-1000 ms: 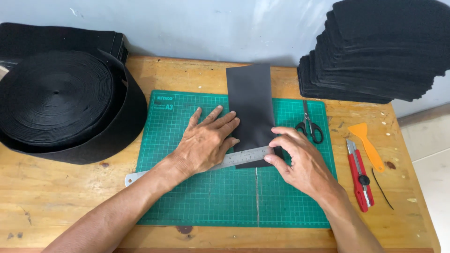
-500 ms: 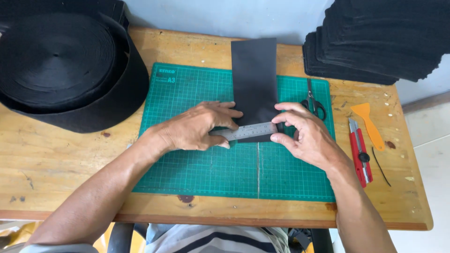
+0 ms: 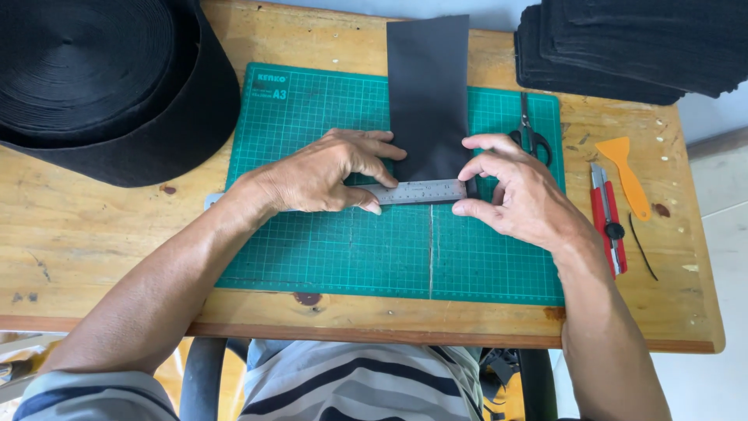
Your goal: Measuring and cutting a strip of black material using a ruler and utility knife on a cutting mat
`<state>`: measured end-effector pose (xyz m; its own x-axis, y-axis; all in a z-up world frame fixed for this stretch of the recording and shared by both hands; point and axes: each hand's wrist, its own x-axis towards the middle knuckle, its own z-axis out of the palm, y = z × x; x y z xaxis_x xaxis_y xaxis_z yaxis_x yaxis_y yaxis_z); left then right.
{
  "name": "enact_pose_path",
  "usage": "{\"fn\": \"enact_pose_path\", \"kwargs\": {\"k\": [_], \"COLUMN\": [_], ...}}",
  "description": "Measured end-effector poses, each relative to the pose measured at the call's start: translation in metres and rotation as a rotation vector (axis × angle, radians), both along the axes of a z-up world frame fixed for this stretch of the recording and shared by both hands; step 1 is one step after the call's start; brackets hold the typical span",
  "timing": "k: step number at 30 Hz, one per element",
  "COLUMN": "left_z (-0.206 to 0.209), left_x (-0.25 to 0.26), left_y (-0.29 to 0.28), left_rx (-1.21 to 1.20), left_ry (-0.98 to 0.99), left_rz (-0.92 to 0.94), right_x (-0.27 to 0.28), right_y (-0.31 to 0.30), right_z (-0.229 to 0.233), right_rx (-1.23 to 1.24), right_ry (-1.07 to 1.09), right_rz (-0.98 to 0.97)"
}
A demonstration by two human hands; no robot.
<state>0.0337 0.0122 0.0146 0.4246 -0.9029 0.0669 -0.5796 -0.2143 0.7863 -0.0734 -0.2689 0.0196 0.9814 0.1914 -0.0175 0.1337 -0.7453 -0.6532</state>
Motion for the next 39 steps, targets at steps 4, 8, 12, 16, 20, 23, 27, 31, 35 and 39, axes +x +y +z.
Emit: {"fn": "enact_pose_path", "kwargs": {"k": [4,8,12,16,20,23,27,31,35,39], "left_z": [-0.003,-0.004,-0.005,-0.006,-0.009,-0.010,-0.010,-0.012,-0.011,-0.012], "left_x": [0.000,0.001,0.003,0.002,0.004,0.006,0.006,0.006,0.006,0.005], "left_y": [0.000,0.000,0.000,-0.001,-0.001,0.000,0.001,0.000,0.000,0.000], "left_rx": [-0.007,0.002,0.001,0.000,-0.016,-0.019,-0.026,-0.018,-0.017,-0.014], "left_ry": [0.022,0.014,0.000,-0.013,-0.033,-0.042,-0.044,-0.032,-0.032,-0.027], "left_rz": [0.004,-0.007,-0.009,-0.009,-0.013,-0.017,-0.022,-0.024,-0.023,-0.022], "right_x": [0.001,0.002,0.003,0.002,0.001,0.002,0.002,0.002,0.001,0.002], "right_y": [-0.001,-0.003,-0.006,-0.006,-0.006,-0.007,-0.007,-0.006,-0.005,-0.007], "right_z": [0.000,-0.003,-0.005,-0.003,-0.001,-0.001,-0.001,0.000,0.000,-0.003], "right_rx": [0.011,0.004,0.000,0.005,0.009,0.002,0.002,0.002,0.012,0.020], "right_ry": [0.015,0.017,0.011,0.007,0.028,0.026,0.034,0.026,0.023,0.017], "right_rz": [0.007,0.017,0.026,0.026,0.026,0.028,0.023,0.030,0.029,0.026]}}
